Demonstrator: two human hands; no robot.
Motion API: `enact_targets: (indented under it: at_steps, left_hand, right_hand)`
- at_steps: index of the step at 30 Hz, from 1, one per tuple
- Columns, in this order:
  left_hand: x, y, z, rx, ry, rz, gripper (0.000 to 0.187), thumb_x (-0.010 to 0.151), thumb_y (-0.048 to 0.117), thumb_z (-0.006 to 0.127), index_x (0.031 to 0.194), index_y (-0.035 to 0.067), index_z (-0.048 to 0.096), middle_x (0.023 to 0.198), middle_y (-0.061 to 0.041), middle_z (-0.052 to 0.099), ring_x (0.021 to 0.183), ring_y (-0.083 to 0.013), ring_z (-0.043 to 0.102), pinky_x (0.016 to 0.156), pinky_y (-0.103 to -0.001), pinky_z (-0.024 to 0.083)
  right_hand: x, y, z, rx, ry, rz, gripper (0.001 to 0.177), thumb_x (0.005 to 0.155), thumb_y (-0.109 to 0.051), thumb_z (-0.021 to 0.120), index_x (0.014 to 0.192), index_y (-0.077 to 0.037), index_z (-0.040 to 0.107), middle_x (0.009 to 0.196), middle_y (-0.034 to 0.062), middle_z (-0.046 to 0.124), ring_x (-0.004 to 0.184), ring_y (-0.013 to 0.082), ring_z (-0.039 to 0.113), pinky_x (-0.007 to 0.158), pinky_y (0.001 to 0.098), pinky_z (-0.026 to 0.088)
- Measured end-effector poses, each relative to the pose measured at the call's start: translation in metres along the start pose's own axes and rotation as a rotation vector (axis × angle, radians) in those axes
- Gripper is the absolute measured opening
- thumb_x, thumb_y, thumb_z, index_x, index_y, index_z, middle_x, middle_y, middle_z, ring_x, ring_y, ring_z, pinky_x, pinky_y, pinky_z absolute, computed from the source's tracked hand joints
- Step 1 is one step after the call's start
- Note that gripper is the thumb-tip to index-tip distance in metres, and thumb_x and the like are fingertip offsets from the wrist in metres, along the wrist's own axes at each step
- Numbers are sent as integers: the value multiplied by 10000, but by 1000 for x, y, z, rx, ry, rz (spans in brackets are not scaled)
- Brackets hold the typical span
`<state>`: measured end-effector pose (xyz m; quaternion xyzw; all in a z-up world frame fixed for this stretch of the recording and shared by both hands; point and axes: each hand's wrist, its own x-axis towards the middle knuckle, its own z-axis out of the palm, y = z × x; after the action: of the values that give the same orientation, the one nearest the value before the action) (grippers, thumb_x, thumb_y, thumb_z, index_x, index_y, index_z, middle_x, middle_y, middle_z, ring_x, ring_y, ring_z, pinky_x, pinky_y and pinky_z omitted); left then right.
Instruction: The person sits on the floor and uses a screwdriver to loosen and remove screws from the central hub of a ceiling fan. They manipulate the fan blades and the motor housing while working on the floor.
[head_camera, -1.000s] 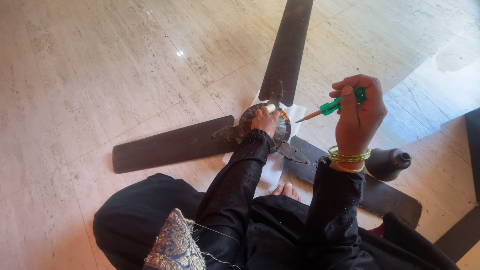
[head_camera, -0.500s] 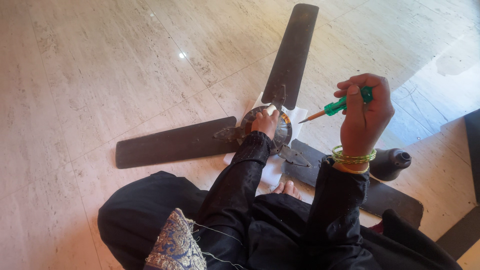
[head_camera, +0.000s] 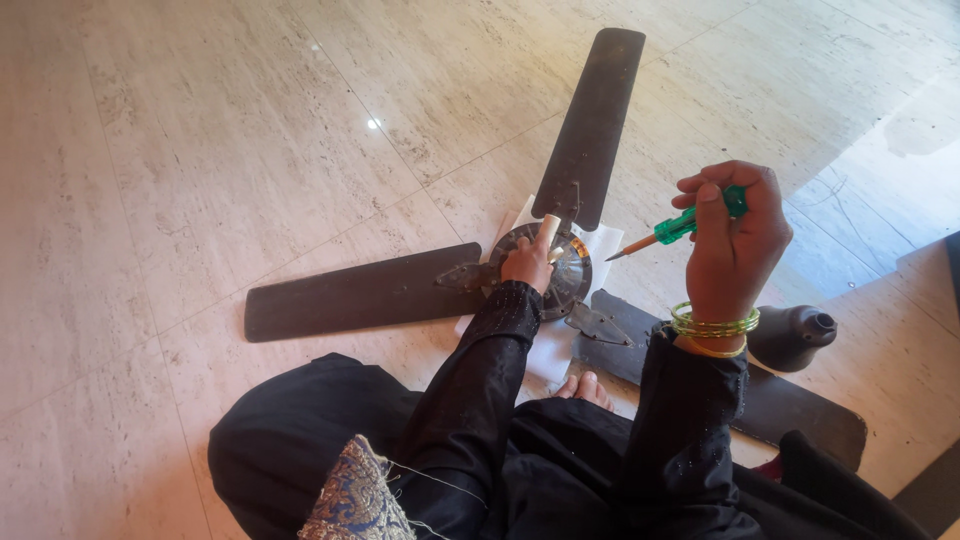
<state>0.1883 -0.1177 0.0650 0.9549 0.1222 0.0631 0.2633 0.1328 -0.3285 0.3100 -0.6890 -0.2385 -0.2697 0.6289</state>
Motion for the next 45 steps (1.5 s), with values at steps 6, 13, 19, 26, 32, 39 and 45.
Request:
enact_targets:
  at_steps: [6,13,19,26,32,39,45]
  left_hand:
    - [-4,-13,17,-238,152,17,368,767,143,820,1035,141,568,1030,-168,622,917,-399,684,768,-486,558]
    - [1,-27,41,-354,232,47,297,762,76,785,975,139,588,980,-172,621,901,-412,679,761,-482,564]
    - [-5,-28,46,-359,274,39,326,738,67,793,976,137,582,979,-175,605,902,-422,664,755,-487,560]
    - [-13,-28,46,-353,253,-3,333,744,88,794,989,138,573,994,-167,604,901,-406,668,766,-486,555]
    - [-20,-25,38,-351,212,-41,344,744,113,796,998,133,565,1012,-149,608,909,-387,678,773,-477,560]
    - [-25,-17,26,-369,223,-71,356,774,163,800,1054,143,581,1051,-128,621,951,-370,675,790,-477,553]
    - [-36,-18,18,-411,190,-20,405,822,205,797,1150,145,567,1092,-137,600,984,-360,666,809,-467,547]
  right_hand:
    - [0,1,0,-4,8,13,58,1150,-50,573,1169,-8,608,1012,98,743,901,148,743,664,215,495]
    - [1,4,6,4,8,36,55,1142,-47,577,1157,-4,607,1028,98,740,916,142,732,678,221,490]
    - [0,2,9,36,8,31,58,1139,-50,586,1162,-2,611,1032,95,740,915,143,734,691,223,503]
    - [0,-4,2,17,17,9,53,1154,-52,582,1164,-7,609,1021,100,744,905,147,741,666,214,489]
    - [-1,-4,-2,24,18,-2,53,1160,-42,570,1146,-5,605,1002,105,743,885,145,746,648,200,495]
    - [0,-1,-5,11,26,7,45,1160,-44,582,1169,-10,611,989,102,741,873,141,743,639,203,489]
    - [1,2,-6,-12,24,13,38,1166,-42,587,1162,-9,606,994,98,742,879,138,741,643,197,497]
